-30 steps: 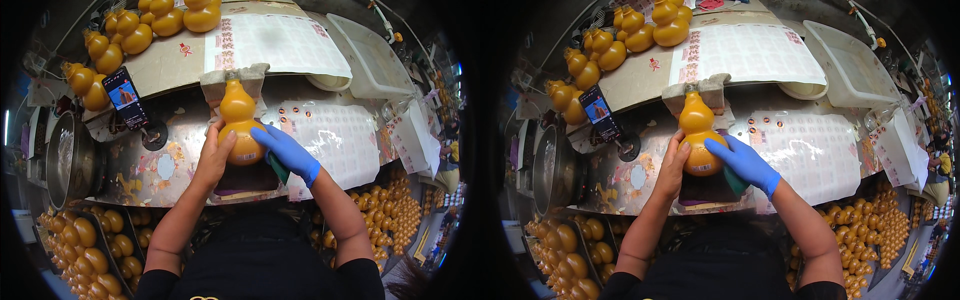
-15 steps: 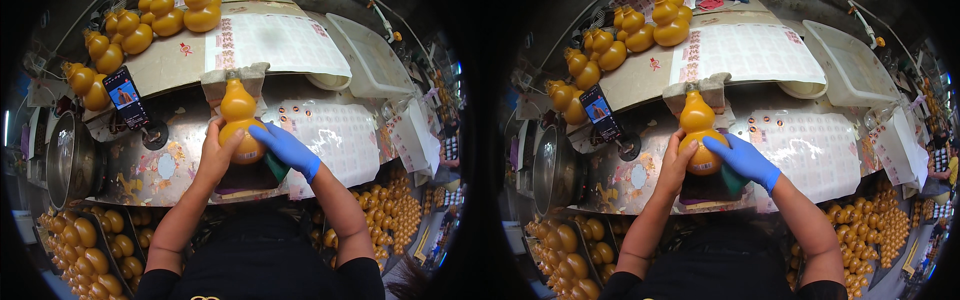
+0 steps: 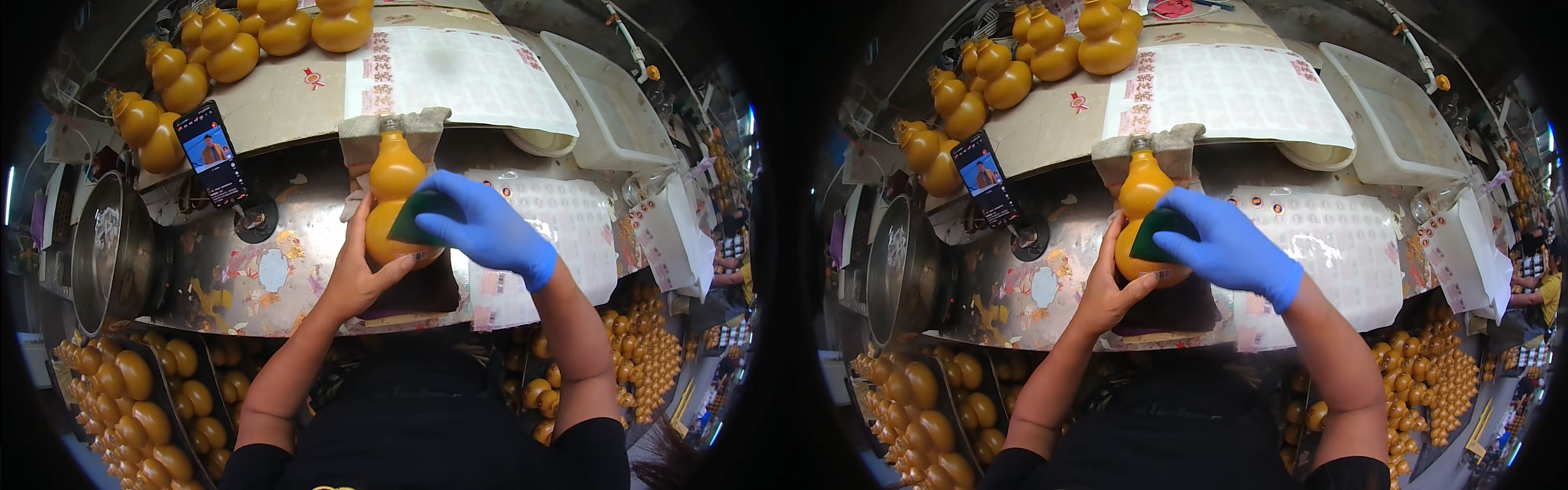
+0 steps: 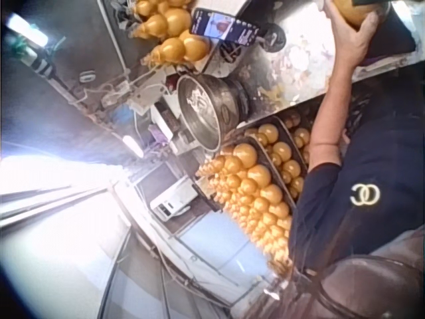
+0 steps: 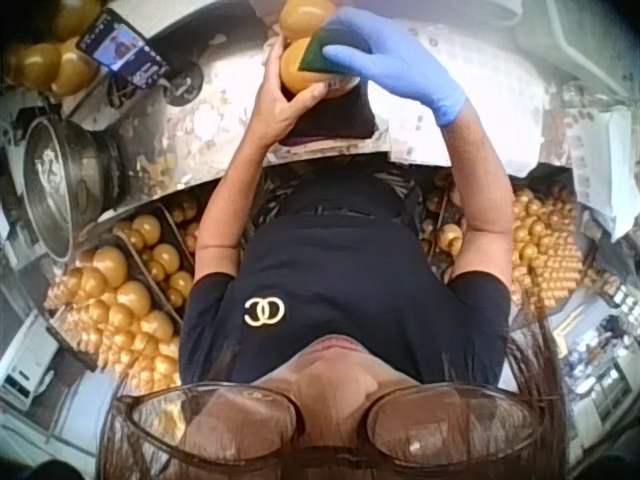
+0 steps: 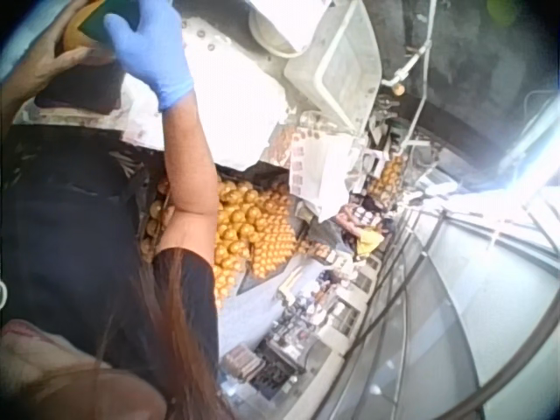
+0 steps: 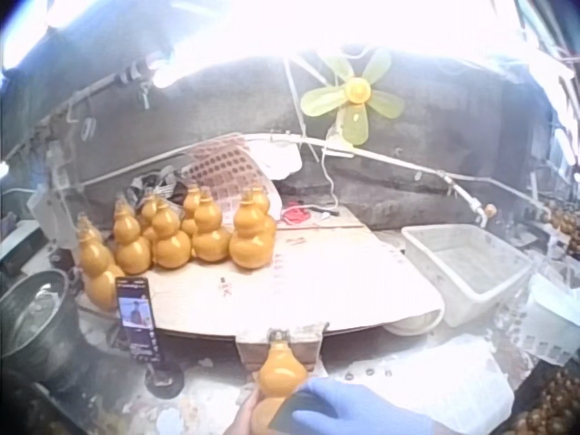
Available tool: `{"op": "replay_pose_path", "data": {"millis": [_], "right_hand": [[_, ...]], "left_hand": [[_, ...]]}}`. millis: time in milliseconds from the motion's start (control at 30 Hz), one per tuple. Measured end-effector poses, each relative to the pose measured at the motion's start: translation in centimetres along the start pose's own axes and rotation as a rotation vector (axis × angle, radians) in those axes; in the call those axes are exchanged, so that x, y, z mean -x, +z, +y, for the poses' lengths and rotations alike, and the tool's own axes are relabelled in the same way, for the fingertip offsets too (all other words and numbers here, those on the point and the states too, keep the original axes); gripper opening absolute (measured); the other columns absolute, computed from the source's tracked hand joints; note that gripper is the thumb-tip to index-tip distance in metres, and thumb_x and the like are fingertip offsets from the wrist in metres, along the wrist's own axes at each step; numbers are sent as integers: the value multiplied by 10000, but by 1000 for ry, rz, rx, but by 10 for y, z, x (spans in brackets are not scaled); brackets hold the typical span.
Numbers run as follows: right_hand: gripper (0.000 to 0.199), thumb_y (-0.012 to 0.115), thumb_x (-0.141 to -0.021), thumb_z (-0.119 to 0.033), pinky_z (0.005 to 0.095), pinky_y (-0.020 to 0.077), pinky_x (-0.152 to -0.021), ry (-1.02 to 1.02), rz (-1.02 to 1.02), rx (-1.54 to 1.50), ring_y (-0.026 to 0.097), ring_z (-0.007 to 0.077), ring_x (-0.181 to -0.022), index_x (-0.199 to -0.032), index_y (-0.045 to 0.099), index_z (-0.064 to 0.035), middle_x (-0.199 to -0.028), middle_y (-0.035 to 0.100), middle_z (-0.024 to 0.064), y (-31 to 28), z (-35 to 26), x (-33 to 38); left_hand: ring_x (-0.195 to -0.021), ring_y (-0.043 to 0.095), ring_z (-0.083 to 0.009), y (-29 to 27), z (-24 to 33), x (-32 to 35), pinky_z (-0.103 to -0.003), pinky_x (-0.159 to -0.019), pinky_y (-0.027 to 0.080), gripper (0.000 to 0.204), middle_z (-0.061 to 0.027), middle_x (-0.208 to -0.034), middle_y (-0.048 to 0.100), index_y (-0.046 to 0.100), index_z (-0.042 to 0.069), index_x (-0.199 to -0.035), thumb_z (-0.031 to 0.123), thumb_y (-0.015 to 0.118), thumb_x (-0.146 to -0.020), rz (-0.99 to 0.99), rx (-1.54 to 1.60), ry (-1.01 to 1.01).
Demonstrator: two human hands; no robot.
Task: The person scrubs the surface of a yellow gourd using a green sponge while wearing blue gloves. They rotate the gourd to clean different sides and occasionally dip the sponge into a metal bowl of water. The person handles multiple gourds one at a time, placing them on a workbench and then moving them aside after cleaning.
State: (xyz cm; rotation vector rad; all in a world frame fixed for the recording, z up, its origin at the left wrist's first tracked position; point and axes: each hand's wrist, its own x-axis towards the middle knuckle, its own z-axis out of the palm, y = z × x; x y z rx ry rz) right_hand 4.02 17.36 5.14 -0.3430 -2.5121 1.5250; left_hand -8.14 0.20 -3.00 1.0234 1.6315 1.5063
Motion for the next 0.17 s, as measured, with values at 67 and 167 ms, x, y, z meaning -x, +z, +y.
{"op": "replay_pose_path", "data": {"millis": [67,167], "right_hand": [[276,633,-891,-139,300,479,-864,-17,-29,60,579,134,-942,-1116,544,-6,-987,615,89,-6,-2,-11],[271,633,-886,-139,298,480,-859,17,-22,128,578,134,-922,-1115,552,-18,-1000,631,98,-8,-8,-22]], "left_hand": [[-1366,333,-322,0,-3,2,-401,-1114,283,990,-223,-1469,290,134,22,-1505,371,736,-800,1,-20,-9],[-1372,325,-321,-1,-3,1,-402,-1121,275,986,-226,-1479,271,130,31,-1509,368,731,-804,4,-33,26]]}}
